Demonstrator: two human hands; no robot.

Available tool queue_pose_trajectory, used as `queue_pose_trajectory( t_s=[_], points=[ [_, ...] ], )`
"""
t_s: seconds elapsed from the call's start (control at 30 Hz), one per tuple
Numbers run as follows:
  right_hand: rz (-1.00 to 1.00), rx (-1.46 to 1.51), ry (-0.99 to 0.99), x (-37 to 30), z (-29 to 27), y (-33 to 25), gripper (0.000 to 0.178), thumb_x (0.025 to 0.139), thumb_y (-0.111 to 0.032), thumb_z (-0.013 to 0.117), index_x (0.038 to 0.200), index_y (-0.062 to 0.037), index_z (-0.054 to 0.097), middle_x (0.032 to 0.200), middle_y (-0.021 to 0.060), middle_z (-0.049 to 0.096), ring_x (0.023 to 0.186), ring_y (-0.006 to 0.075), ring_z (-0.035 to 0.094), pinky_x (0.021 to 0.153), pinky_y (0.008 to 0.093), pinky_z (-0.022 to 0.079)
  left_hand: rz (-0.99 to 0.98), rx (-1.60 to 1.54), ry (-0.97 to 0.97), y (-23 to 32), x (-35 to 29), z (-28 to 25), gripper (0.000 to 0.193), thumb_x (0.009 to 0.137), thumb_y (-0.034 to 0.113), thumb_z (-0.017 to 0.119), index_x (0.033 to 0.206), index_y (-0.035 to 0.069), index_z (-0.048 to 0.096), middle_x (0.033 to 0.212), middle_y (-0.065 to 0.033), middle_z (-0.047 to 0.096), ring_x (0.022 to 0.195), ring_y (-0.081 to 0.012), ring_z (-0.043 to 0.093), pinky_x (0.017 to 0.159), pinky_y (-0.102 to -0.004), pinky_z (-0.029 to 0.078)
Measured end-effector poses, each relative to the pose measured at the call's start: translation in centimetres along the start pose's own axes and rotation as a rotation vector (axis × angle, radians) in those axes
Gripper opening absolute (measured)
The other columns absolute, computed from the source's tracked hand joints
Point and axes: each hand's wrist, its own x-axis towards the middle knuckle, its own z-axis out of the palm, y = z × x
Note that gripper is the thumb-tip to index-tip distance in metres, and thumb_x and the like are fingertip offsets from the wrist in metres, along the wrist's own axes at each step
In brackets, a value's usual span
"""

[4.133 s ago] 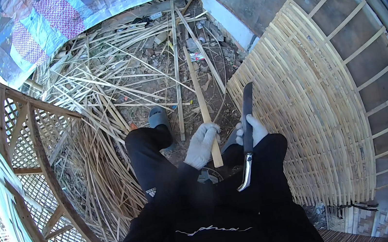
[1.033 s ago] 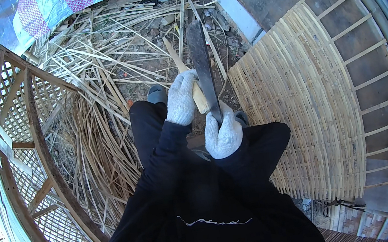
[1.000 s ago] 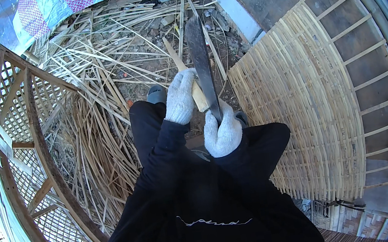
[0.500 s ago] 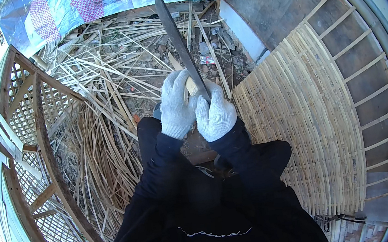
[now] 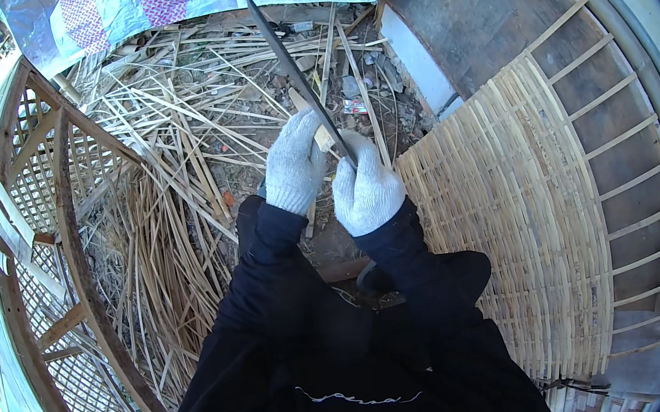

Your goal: Shaving and refining bamboo strips using a large machete to prepare them for weaving.

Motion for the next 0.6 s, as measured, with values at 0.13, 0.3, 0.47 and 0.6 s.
queue_pose_trajectory(
  t_s=[0.13,0.3,0.47,0.6],
  points=[
    [-0.017,0.023,-0.034,-0.2,0.2,0.1,0.036,0.094,-0.005,0.056,0.129,-0.0004,0.051,0.098,0.0254,0.069,0.083,0.0399,0.072,0.069,0.0432,0.058,-0.025,0.022,-0.009,0.0,0.0,-0.7,0.029,0.089,0.003,0.059,0.118,0.005,0.065,0.118,-0.0172,0.068,0.114,-0.0351,0.066,0.095,-0.0396,0.052],
    [-0.164,0.074,0.223,-0.9,0.5,-0.3,0.040,0.093,-0.006,0.058,0.132,-0.0001,0.050,0.096,0.0239,0.070,0.078,0.0394,0.072,0.066,0.0423,0.058,-0.013,0.017,-0.041,0.1,0.2,-0.9,0.029,0.089,0.004,0.060,0.117,0.006,0.065,0.118,-0.0165,0.068,0.114,-0.0348,0.065,0.095,-0.0387,0.052],
    [0.060,-0.062,-0.056,-0.1,0.4,0.9,0.042,0.094,-0.007,0.056,0.135,-0.0027,0.048,0.099,0.0250,0.069,0.080,0.0402,0.071,0.067,0.0428,0.057,-0.042,-0.012,-0.106,0.0,0.3,-1.0,0.039,0.085,0.003,0.062,0.124,0.004,0.063,0.122,-0.0188,0.066,0.113,-0.0358,0.064,0.095,-0.0409,0.053],
    [-0.036,-0.032,0.039,-0.6,0.6,1.4,0.048,0.089,-0.003,0.062,0.135,-0.0043,0.049,0.101,0.0250,0.070,0.079,0.0366,0.072,0.063,0.0418,0.058,-0.009,-0.005,-0.115,-0.2,0.3,-1.1,0.040,0.085,0.003,0.063,0.125,0.005,0.063,0.122,-0.0185,0.066,0.114,-0.0353,0.064,0.095,-0.0411,0.053]
  ],
)
